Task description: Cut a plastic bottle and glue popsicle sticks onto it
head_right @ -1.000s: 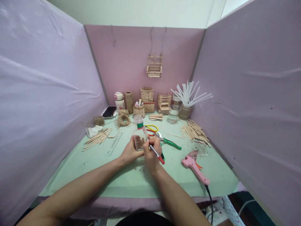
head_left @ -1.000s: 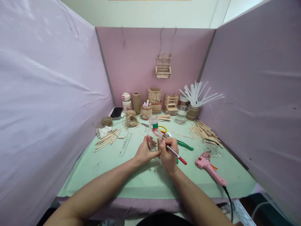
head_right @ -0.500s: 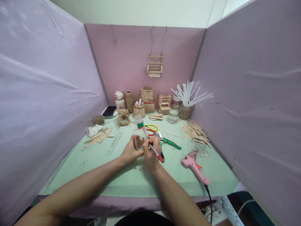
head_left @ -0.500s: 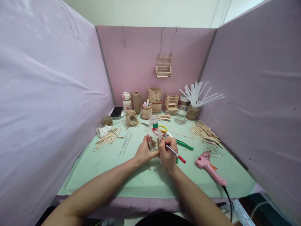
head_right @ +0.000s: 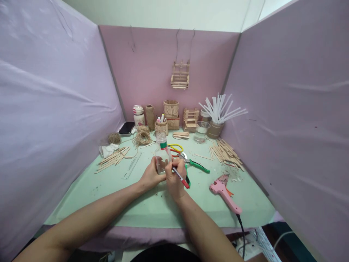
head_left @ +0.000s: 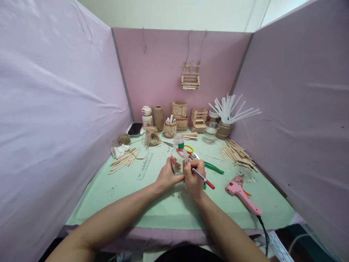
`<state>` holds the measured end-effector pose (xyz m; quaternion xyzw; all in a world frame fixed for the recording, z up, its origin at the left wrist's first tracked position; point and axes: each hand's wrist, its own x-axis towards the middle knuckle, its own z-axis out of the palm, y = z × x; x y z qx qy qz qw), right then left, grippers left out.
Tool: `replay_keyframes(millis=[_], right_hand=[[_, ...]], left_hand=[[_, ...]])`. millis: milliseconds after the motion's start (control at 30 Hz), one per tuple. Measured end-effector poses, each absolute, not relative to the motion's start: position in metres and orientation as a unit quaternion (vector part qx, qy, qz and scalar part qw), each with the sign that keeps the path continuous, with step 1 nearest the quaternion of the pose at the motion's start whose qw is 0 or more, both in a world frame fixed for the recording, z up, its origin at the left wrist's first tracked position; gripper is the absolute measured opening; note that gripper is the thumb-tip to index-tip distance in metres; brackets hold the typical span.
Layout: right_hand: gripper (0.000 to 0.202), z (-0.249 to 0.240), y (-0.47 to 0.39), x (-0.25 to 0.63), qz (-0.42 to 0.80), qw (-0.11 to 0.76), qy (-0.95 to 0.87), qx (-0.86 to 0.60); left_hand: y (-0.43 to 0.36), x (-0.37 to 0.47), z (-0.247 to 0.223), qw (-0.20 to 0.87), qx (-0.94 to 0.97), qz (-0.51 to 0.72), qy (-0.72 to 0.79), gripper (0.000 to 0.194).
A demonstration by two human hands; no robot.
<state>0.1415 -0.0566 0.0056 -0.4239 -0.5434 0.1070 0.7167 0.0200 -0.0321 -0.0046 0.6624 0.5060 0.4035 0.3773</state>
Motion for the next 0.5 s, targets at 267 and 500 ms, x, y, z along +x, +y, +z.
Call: replay_keyframes(millis=[267,500], right_hand=[[0.019,0.0036,-0.0542,0.1431,0.115,0.730,-0.525,-0.423],[0.021,0.0059,-0.0566,0.1419,0.120,0.714,-0.550,-0.417]], left_hand=[[-0.0338,0.0206,-0.0024,0.375,0.659,0.400,0.514,0.068],[-0.0320,0.0209,-0.0046,0.374,0.652,0.410,0.517,0.067]])
